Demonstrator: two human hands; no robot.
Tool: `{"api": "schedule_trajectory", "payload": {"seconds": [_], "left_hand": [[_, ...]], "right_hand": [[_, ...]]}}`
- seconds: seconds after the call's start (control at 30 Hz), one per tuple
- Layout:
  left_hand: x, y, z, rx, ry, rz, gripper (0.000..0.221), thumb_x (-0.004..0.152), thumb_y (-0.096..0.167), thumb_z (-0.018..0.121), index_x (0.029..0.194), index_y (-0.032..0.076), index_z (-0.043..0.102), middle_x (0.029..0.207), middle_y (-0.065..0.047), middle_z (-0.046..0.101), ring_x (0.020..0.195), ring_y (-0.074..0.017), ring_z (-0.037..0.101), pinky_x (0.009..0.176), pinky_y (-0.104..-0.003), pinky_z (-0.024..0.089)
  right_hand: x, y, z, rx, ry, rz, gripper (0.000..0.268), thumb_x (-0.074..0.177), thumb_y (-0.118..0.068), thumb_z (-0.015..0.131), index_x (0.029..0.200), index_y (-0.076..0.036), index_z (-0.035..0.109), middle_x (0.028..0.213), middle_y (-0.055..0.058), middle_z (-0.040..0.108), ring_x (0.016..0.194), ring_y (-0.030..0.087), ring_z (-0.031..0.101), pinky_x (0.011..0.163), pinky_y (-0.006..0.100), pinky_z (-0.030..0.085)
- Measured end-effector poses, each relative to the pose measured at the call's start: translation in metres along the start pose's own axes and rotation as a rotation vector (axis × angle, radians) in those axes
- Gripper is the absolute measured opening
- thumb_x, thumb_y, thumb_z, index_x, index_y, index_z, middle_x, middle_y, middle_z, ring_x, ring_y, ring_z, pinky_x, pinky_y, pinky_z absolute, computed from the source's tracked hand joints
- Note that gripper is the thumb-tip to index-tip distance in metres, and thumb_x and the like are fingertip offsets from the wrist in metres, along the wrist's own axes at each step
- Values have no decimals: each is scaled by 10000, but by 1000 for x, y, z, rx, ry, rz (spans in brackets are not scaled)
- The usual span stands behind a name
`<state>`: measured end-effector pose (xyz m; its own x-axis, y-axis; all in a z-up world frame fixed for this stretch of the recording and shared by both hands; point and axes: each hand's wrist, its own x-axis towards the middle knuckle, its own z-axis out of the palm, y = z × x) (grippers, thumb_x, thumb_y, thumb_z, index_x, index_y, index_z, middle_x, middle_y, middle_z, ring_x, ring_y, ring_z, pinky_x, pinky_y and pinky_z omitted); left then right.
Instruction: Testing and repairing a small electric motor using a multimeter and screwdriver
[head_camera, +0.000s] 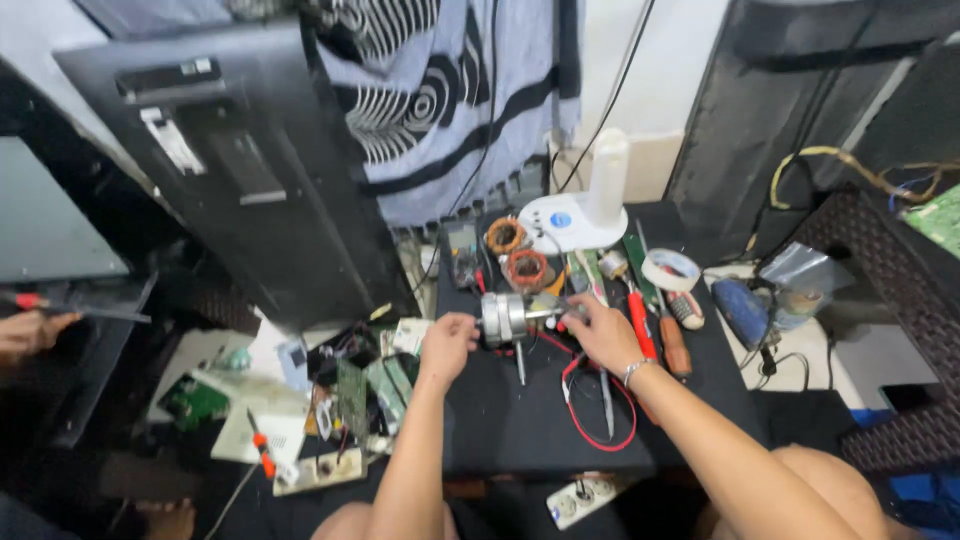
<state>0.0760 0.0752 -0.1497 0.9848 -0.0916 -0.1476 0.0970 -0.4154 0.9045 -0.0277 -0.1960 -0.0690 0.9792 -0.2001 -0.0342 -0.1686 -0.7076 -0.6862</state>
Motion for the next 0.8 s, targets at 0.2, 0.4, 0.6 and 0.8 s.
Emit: {"api": "schedule_trajectory", "payload": {"seconds": [0.2,0.4,0.6,0.8], "left_hand": [[-16,16,-1,-10,33,-5,204,986,217,596,1079,107,741,876,-67,791,776,-150,761,761,-303,575],[-1,-3,8,34,25,-20,356,1016,361,538,1016,49,710,819,-124,766,779,-218,769,723,-395,610],[-61,87,7,40,192,-44,581,1034,487,451,1296,-14,583,1261,-298,618,1259,-452,576,1101,-522,435],[-77,121,15,203,59,-103,949,815,652,699,1513,92,380,1526,-215,387,1290,-454,555,1098,-522,458]], "right_hand": [[15,3,6,-24,-21,17,326,956,-405,622,1211,-221,705,1113,207,758,1152,405,669,1005,507,527],[19,6,6,65,-34,33,322,959,-420,629,1033,-138,764,985,210,772,1080,414,691,930,511,541],[30,28,22,89,-41,22,391,989,-457,594,912,-108,753,900,194,771,1025,418,695,891,519,543],[18,3,8,107,-18,8,311,911,-400,703,916,-89,717,828,195,723,962,394,705,830,489,537]]}}
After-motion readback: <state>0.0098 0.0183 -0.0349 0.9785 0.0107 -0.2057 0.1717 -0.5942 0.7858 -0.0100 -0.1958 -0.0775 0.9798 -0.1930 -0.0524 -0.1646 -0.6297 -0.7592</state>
